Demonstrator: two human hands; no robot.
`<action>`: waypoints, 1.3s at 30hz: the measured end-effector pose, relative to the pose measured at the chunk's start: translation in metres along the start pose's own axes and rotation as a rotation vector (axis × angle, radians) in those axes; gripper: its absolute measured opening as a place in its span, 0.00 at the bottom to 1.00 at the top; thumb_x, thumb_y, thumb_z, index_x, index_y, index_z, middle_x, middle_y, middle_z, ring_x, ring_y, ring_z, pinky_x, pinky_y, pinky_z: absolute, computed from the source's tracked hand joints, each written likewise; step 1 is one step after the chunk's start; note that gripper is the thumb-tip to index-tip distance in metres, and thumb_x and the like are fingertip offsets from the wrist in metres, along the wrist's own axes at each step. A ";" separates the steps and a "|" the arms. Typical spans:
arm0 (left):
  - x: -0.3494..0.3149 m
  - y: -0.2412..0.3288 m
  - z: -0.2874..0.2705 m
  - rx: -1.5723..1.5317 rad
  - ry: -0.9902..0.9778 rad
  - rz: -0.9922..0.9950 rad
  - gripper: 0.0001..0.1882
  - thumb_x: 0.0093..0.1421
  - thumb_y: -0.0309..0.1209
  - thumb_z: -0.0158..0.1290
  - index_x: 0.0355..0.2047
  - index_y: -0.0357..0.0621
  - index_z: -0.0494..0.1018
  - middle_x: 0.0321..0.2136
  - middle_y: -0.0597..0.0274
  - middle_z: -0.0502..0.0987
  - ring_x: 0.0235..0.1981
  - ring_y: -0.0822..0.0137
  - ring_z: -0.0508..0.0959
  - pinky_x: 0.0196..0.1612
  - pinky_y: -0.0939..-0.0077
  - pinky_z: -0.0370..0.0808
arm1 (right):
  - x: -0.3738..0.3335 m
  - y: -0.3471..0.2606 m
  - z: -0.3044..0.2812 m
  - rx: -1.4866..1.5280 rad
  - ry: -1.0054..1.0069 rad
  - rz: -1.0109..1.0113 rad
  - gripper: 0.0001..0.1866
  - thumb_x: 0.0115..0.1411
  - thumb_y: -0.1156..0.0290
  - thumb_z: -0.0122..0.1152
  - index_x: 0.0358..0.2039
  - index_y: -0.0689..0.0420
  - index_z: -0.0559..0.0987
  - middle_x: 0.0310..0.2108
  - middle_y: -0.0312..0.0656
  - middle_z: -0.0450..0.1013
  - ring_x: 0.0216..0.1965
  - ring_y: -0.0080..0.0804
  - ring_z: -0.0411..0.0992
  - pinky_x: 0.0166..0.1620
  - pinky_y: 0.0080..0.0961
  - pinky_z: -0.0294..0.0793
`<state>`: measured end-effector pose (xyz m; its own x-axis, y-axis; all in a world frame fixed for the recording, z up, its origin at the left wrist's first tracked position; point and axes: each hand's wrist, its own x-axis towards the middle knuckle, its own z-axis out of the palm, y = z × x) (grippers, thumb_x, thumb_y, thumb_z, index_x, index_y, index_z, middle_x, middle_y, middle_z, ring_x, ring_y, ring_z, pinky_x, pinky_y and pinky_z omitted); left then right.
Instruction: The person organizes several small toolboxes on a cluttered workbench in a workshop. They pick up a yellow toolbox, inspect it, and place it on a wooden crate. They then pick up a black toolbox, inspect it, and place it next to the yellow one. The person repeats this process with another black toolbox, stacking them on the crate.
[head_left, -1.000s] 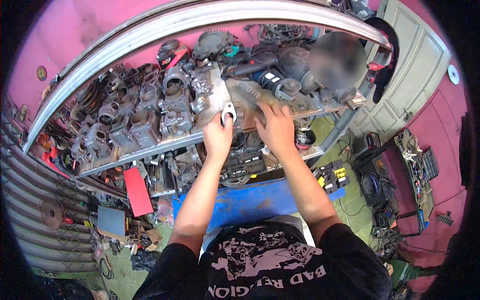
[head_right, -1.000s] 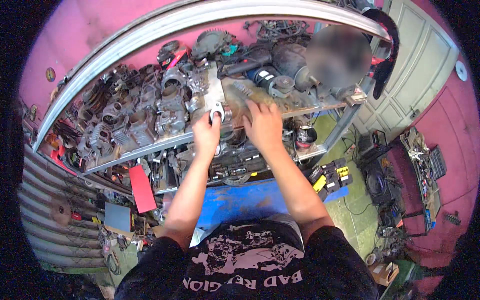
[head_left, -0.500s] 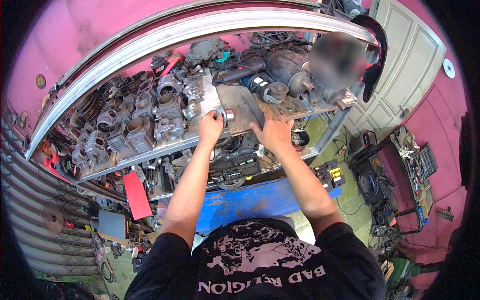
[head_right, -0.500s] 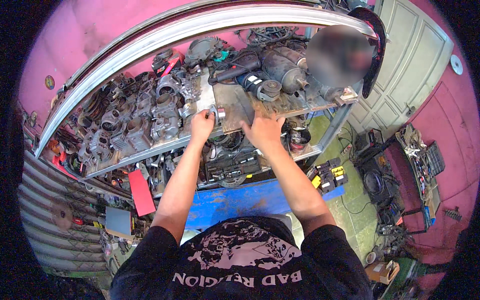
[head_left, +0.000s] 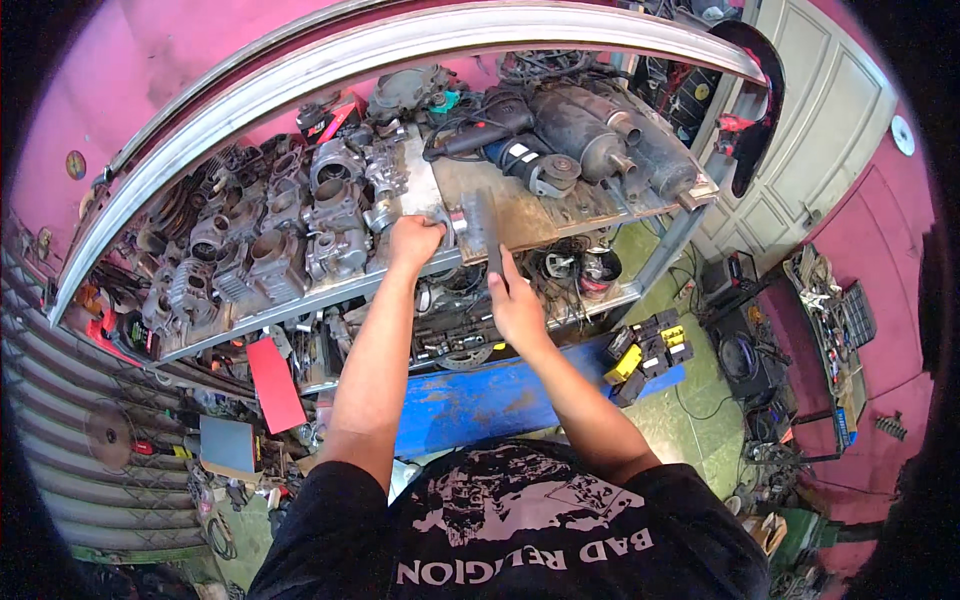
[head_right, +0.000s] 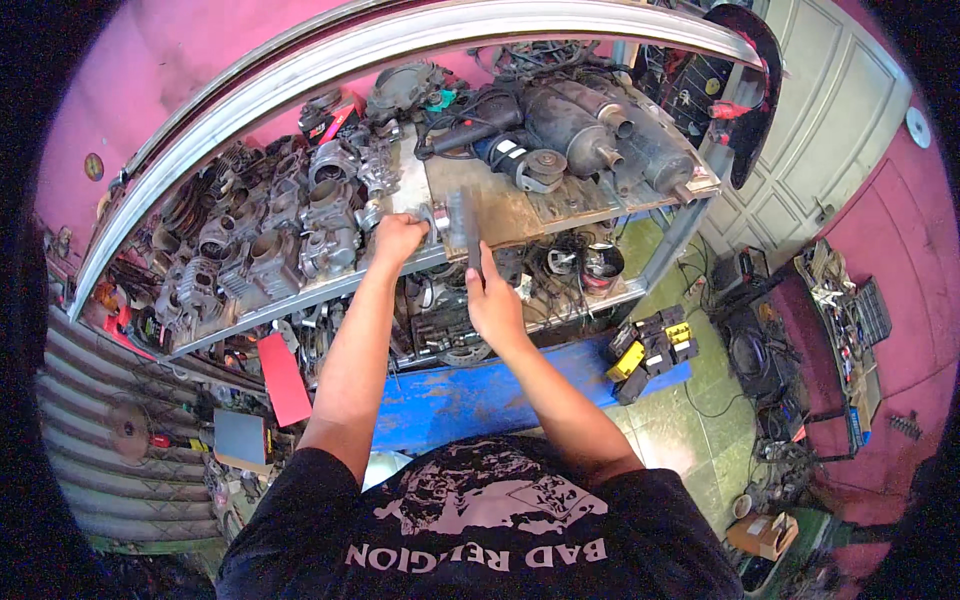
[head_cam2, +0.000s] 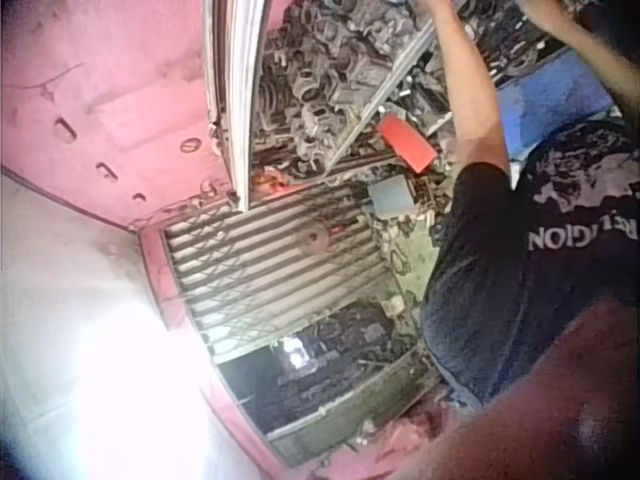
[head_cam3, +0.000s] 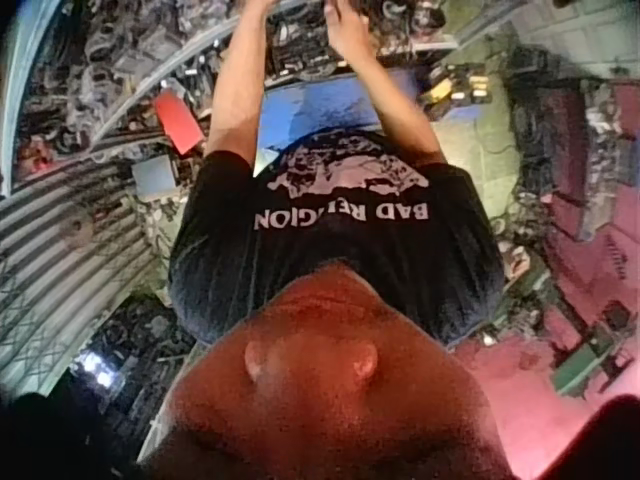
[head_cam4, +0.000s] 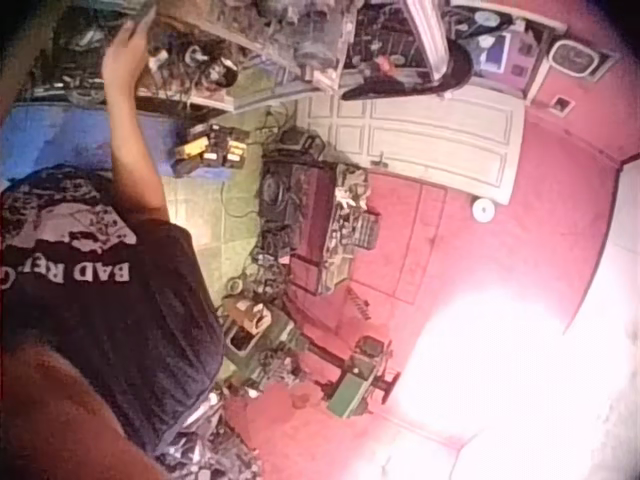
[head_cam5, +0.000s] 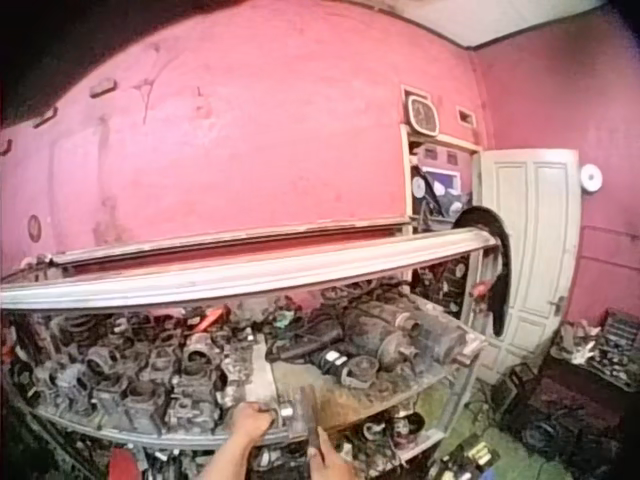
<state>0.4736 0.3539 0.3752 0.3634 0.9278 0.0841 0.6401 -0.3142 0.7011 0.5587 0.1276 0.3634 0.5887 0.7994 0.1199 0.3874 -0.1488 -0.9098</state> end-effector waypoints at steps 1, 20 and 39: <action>0.001 -0.001 0.000 -0.006 0.006 0.009 0.16 0.51 0.43 0.66 0.31 0.42 0.85 0.28 0.45 0.84 0.33 0.51 0.86 0.41 0.60 0.79 | -0.011 0.010 0.002 0.048 -0.023 -0.001 0.30 0.74 0.56 0.48 0.73 0.47 0.60 0.50 0.63 0.78 0.51 0.63 0.77 0.56 0.43 0.75; -0.015 0.008 -0.012 0.054 0.072 -0.029 0.17 0.51 0.44 0.65 0.30 0.42 0.84 0.33 0.43 0.84 0.39 0.45 0.85 0.45 0.53 0.80 | -0.029 -0.039 -0.041 -0.483 0.198 -0.389 0.30 0.63 0.63 0.62 0.67 0.48 0.72 0.20 0.48 0.76 0.26 0.51 0.76 0.41 0.45 0.71; -0.002 0.003 0.002 0.012 0.031 0.018 0.17 0.52 0.43 0.65 0.37 0.46 0.84 0.37 0.47 0.85 0.42 0.47 0.85 0.47 0.56 0.80 | -0.071 -0.017 -0.049 -0.689 0.113 -0.415 0.30 0.60 0.65 0.64 0.64 0.47 0.75 0.22 0.47 0.78 0.28 0.50 0.77 0.43 0.45 0.70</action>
<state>0.4767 0.3510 0.3759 0.3540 0.9278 0.1180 0.6422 -0.3329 0.6905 0.5451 0.0450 0.3899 0.3548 0.8101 0.4668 0.9180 -0.2073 -0.3380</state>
